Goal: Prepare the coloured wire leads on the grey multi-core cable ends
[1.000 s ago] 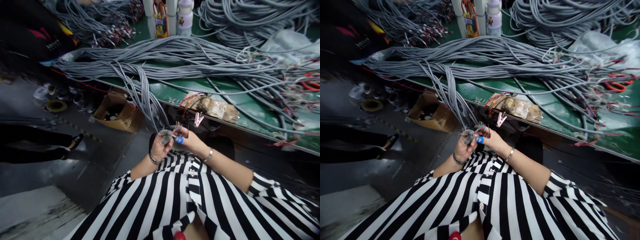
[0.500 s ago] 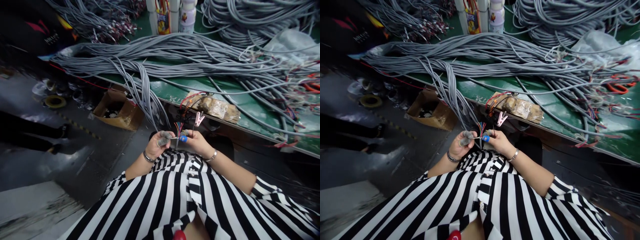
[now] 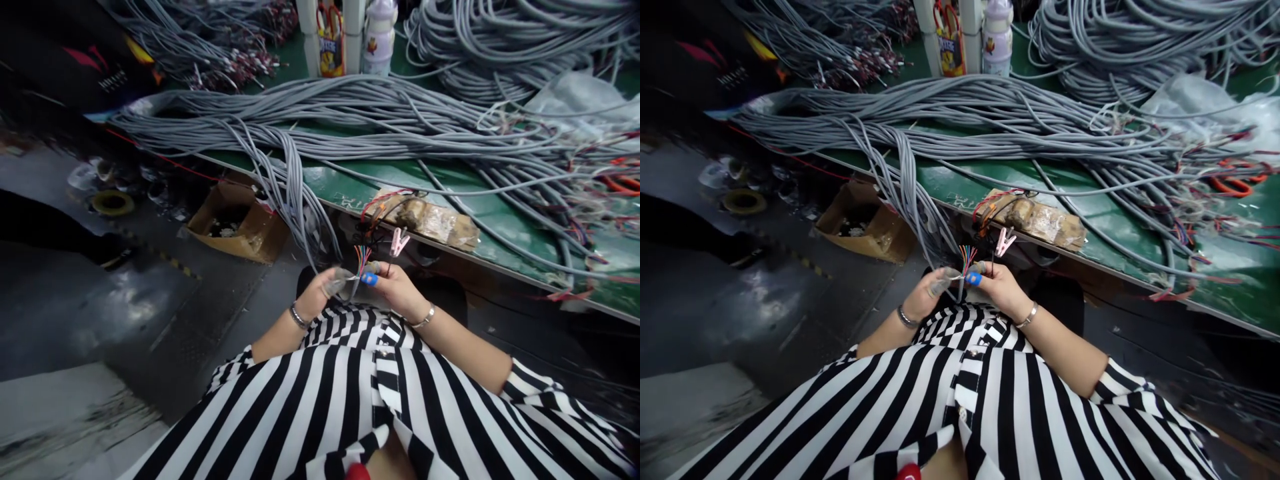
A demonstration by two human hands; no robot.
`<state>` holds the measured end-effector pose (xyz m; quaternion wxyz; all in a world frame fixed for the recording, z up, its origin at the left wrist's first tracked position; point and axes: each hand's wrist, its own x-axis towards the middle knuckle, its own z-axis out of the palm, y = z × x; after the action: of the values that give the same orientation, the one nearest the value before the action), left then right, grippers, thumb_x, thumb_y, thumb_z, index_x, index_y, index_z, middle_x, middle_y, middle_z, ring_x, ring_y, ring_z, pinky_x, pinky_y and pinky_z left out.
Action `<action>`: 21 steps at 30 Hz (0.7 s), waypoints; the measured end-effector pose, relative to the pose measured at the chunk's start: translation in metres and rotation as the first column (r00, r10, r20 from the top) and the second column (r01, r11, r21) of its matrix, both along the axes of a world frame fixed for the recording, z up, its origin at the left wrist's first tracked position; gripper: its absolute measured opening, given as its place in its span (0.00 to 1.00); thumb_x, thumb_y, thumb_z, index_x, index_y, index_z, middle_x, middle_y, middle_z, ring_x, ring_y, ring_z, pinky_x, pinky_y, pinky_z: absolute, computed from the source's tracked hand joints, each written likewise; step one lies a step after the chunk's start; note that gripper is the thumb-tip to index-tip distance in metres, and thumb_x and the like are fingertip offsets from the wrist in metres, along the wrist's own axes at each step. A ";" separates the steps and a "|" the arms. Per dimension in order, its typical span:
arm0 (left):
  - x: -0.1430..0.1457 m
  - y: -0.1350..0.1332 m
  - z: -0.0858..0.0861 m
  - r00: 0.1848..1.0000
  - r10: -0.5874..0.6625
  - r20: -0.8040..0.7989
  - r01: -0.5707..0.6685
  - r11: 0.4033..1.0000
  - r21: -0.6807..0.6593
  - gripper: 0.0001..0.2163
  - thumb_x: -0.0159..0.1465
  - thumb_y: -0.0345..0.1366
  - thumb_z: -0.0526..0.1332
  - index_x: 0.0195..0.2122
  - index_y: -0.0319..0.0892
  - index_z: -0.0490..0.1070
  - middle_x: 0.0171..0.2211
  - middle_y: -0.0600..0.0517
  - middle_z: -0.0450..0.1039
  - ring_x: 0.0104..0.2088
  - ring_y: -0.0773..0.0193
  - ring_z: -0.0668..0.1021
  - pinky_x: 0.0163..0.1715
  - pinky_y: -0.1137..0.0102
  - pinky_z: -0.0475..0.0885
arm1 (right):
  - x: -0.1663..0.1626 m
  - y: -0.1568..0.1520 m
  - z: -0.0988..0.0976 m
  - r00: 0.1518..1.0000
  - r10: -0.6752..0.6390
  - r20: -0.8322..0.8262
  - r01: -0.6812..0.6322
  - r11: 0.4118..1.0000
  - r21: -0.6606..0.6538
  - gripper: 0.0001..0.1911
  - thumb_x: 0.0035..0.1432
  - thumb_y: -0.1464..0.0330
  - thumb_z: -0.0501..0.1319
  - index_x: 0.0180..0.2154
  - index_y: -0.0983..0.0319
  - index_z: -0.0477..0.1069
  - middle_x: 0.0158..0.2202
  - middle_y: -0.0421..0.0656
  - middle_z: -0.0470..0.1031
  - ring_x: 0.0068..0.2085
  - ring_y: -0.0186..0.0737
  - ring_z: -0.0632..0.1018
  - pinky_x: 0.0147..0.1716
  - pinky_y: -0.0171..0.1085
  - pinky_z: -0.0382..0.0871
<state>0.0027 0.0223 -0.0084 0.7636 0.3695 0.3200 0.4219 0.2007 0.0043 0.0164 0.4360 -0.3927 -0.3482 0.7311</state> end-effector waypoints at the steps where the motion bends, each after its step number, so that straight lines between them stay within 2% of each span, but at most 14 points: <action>1: 0.006 -0.005 -0.002 0.992 -0.123 -0.034 0.124 0.992 0.022 0.15 0.54 0.43 0.70 0.34 0.35 0.74 0.27 0.48 0.75 0.30 0.63 0.78 0.31 0.72 0.71 | -0.001 -0.001 0.001 0.999 0.038 0.003 -0.038 0.999 0.016 0.18 0.44 0.58 0.71 0.29 0.63 0.71 0.23 0.38 0.72 0.22 0.31 0.70 0.26 0.34 0.66; 3: 0.016 -0.013 -0.004 0.955 -0.294 -0.048 0.294 0.956 0.009 0.19 0.56 0.49 0.67 0.35 0.35 0.73 0.22 0.49 0.74 0.22 0.65 0.76 0.24 0.73 0.68 | -0.004 -0.003 0.003 0.998 0.056 0.032 -0.058 0.997 0.043 0.17 0.45 0.57 0.70 0.29 0.63 0.70 0.23 0.38 0.72 0.24 0.32 0.72 0.29 0.36 0.67; 5: 0.021 -0.017 -0.007 0.944 -0.330 0.000 0.330 0.944 -0.032 0.21 0.58 0.52 0.63 0.35 0.35 0.73 0.16 0.53 0.69 0.13 0.71 0.68 0.16 0.75 0.60 | -0.006 -0.003 0.003 0.996 -0.007 0.089 0.002 0.999 0.053 0.16 0.44 0.59 0.71 0.28 0.63 0.70 0.23 0.38 0.71 0.23 0.30 0.70 0.27 0.34 0.65; 7: 0.023 -0.017 -0.008 0.955 -0.288 0.076 0.292 0.955 -0.054 0.20 0.59 0.52 0.63 0.33 0.36 0.73 0.12 0.57 0.63 0.10 0.75 0.60 0.14 0.76 0.54 | -0.006 0.000 0.002 0.988 -0.081 0.133 0.081 0.997 0.004 0.14 0.43 0.62 0.70 0.25 0.63 0.69 0.20 0.36 0.67 0.20 0.27 0.64 0.21 0.30 0.59; 11: 0.019 -0.013 -0.005 0.967 -0.123 0.223 0.139 0.989 -0.057 0.18 0.58 0.49 0.64 0.30 0.36 0.73 0.09 0.60 0.54 0.10 0.75 0.58 0.15 0.76 0.54 | -0.001 0.008 -0.007 0.983 -0.136 0.122 0.158 0.968 -0.195 0.14 0.42 0.65 0.66 0.21 0.61 0.61 0.14 0.31 0.54 0.15 0.24 0.51 0.14 0.29 0.39; 14: 0.011 -0.008 -0.001 0.955 0.027 0.294 0.004 0.995 -0.104 0.15 0.62 0.46 0.61 0.29 0.38 0.73 0.10 0.61 0.51 0.11 0.75 0.57 0.17 0.75 0.55 | 0.005 0.007 -0.014 0.968 -0.172 0.182 0.213 0.947 -0.239 0.17 0.43 0.63 0.66 0.21 0.59 0.58 0.15 0.30 0.53 0.15 0.24 0.49 0.14 0.30 0.37; 15: 0.008 -0.007 0.000 0.948 0.062 0.313 -0.027 0.993 -0.115 0.14 0.63 0.45 0.60 0.29 0.38 0.73 0.11 0.60 0.51 0.11 0.75 0.58 0.16 0.75 0.55 | 0.007 0.005 -0.015 0.956 -0.187 0.227 0.232 0.954 -0.191 0.17 0.45 0.61 0.66 0.22 0.59 0.59 0.15 0.31 0.53 0.16 0.25 0.50 0.14 0.30 0.38; 17: 0.002 -0.005 0.001 0.937 0.091 0.336 -0.054 0.992 -0.116 0.13 0.62 0.44 0.61 0.30 0.38 0.73 0.12 0.60 0.53 0.12 0.74 0.60 0.16 0.75 0.56 | 0.008 -0.002 -0.013 0.929 -0.195 0.316 0.196 0.980 0.028 0.18 0.49 0.56 0.65 0.24 0.60 0.61 0.16 0.32 0.56 0.17 0.27 0.54 0.15 0.31 0.47; 19: 0.000 -0.005 0.000 0.940 0.081 0.330 -0.048 0.993 -0.109 0.13 0.59 0.45 0.64 0.30 0.38 0.73 0.13 0.59 0.56 0.12 0.73 0.63 0.15 0.75 0.57 | 0.007 -0.010 -0.007 0.921 -0.103 0.376 0.005 0.968 0.252 0.17 0.54 0.55 0.63 0.25 0.61 0.65 0.18 0.35 0.60 0.19 0.29 0.59 0.18 0.32 0.55; 21: 0.000 -0.005 -0.003 0.949 0.072 0.307 -0.041 0.994 -0.106 0.14 0.56 0.45 0.66 0.30 0.38 0.73 0.13 0.59 0.58 0.13 0.72 0.66 0.15 0.75 0.59 | 0.005 -0.016 0.002 0.895 0.035 0.445 -0.246 0.871 0.426 0.15 0.61 0.57 0.57 0.28 0.61 0.68 0.20 0.38 0.66 0.22 0.31 0.65 0.23 0.34 0.62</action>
<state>0.0026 0.0170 -0.0117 0.8092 0.2514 0.2266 0.4802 0.2059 -0.0112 0.0186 0.3764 -0.3968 -0.6295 0.5519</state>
